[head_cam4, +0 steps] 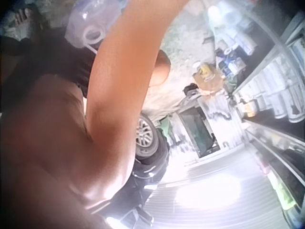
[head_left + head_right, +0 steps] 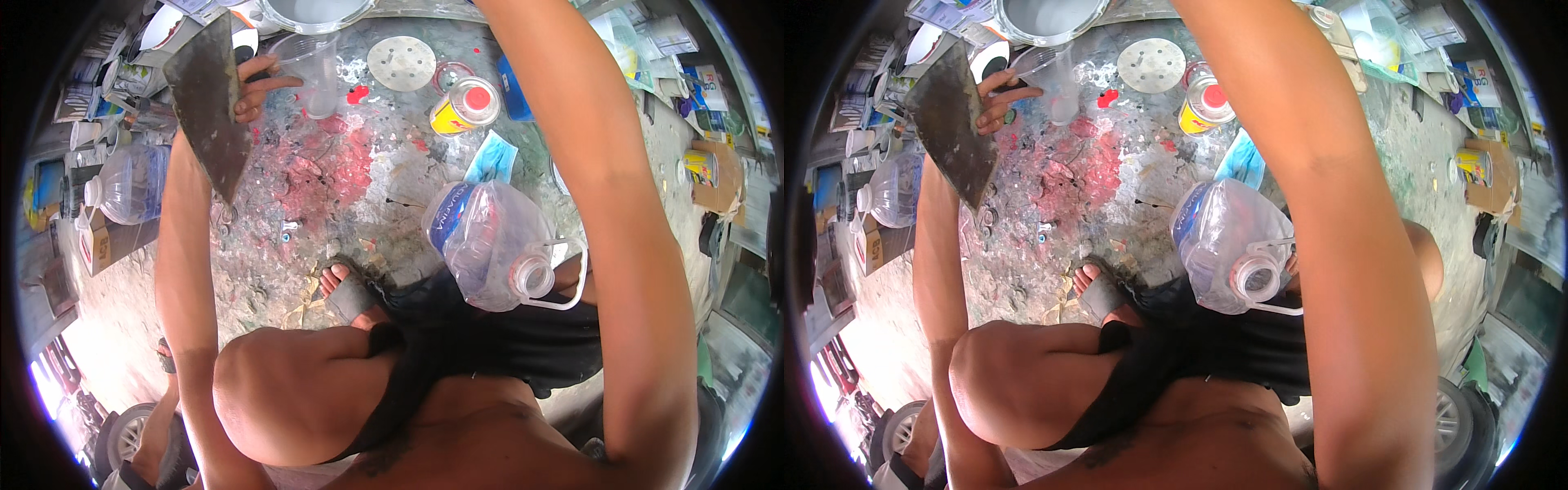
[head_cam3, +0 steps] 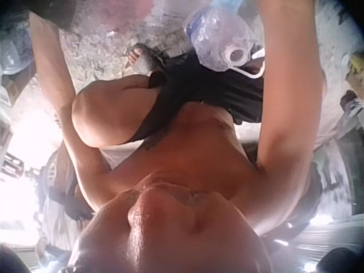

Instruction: The person mixes body filler on two metal spreaders using a small amount of hardener, and then applies the mixture to the surface of a car door panel by hand with the spreaders.

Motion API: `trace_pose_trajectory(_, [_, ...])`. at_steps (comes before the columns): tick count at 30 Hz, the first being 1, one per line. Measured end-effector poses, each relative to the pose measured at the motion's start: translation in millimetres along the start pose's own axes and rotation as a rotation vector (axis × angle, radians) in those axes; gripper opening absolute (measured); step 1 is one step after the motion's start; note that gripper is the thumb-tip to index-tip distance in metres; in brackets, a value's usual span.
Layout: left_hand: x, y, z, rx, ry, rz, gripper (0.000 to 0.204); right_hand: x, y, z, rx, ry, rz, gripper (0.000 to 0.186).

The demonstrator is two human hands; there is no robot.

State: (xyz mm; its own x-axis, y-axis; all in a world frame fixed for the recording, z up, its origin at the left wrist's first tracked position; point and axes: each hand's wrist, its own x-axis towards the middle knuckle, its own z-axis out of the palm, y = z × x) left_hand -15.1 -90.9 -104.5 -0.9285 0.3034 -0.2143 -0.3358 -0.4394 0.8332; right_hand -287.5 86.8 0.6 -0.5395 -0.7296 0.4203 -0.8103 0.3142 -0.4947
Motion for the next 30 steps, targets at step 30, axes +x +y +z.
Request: trace_pose_trajectory(30, [-38.1, -121.8, 25.8, 0.658, 0.804, -0.153, 0.032, -97.8, -19.0, -49.4, -0.534, -0.231, -0.111, 0.034])
